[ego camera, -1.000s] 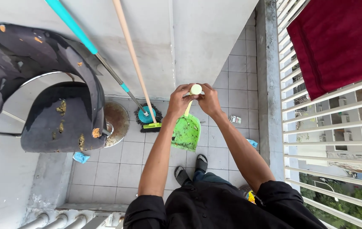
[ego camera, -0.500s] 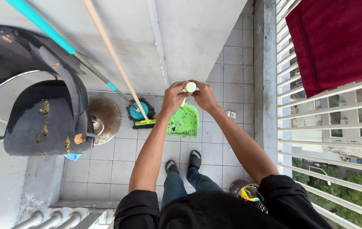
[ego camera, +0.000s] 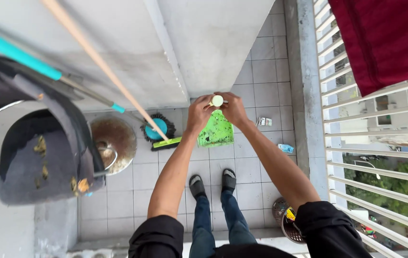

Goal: The person is seen repairing or assembling a cleaning tool handle on a balcony by attaching a plastic cap to a wooden pole.

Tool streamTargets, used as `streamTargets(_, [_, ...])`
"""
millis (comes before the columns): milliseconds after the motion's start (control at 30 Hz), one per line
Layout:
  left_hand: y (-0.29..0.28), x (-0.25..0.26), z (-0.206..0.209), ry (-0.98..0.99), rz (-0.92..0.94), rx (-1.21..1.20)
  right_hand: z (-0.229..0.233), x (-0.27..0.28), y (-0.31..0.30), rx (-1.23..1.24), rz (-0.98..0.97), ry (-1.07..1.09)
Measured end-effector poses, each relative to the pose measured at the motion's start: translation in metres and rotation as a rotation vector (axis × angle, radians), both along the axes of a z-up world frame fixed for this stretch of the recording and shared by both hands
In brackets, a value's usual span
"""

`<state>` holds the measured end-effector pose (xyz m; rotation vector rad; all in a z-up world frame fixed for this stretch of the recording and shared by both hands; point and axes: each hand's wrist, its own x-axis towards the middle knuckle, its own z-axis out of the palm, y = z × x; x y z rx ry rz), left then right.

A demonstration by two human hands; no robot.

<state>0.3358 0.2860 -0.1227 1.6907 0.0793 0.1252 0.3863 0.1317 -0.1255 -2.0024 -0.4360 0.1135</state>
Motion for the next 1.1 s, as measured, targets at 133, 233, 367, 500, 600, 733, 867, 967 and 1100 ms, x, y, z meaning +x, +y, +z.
streamTargets(133, [0.005,0.012,-0.026,-0.039,-0.018,-0.004,-0.021,0.01,0.004,-0.005,0.005,0.024])
streamTargets(233, [0.01,0.026,-0.044,-0.058,-0.005,0.147,-0.042,0.023,0.008,0.027,0.021,0.022])
streamTargets(367, [0.016,0.041,-0.055,-0.102,0.004,0.295,-0.063,0.038,0.014,0.003,-0.008,0.022])
streamTargets(500, [0.016,0.06,-0.072,-0.131,0.022,0.342,-0.073,0.056,0.017,-0.047,-0.023,0.021])
streamTargets(600, [0.017,0.07,-0.068,-0.082,0.001,0.347,-0.082,0.067,0.017,-0.072,-0.026,0.034])
streamTargets(733, [0.021,0.083,-0.093,-0.105,-0.002,0.336,-0.093,0.076,0.02,-0.06,-0.024,-0.004])
streamTargets(867, [0.024,0.096,-0.104,-0.055,-0.018,0.26,-0.105,0.09,0.022,-0.042,-0.013,-0.012])
streamTargets(967, [0.025,0.104,-0.114,-0.055,-0.018,0.256,-0.104,0.095,0.025,-0.068,-0.022,-0.01])
streamTargets(1100, [0.027,0.113,-0.115,-0.041,-0.027,0.289,-0.12,0.105,0.026,-0.031,-0.028,0.002])
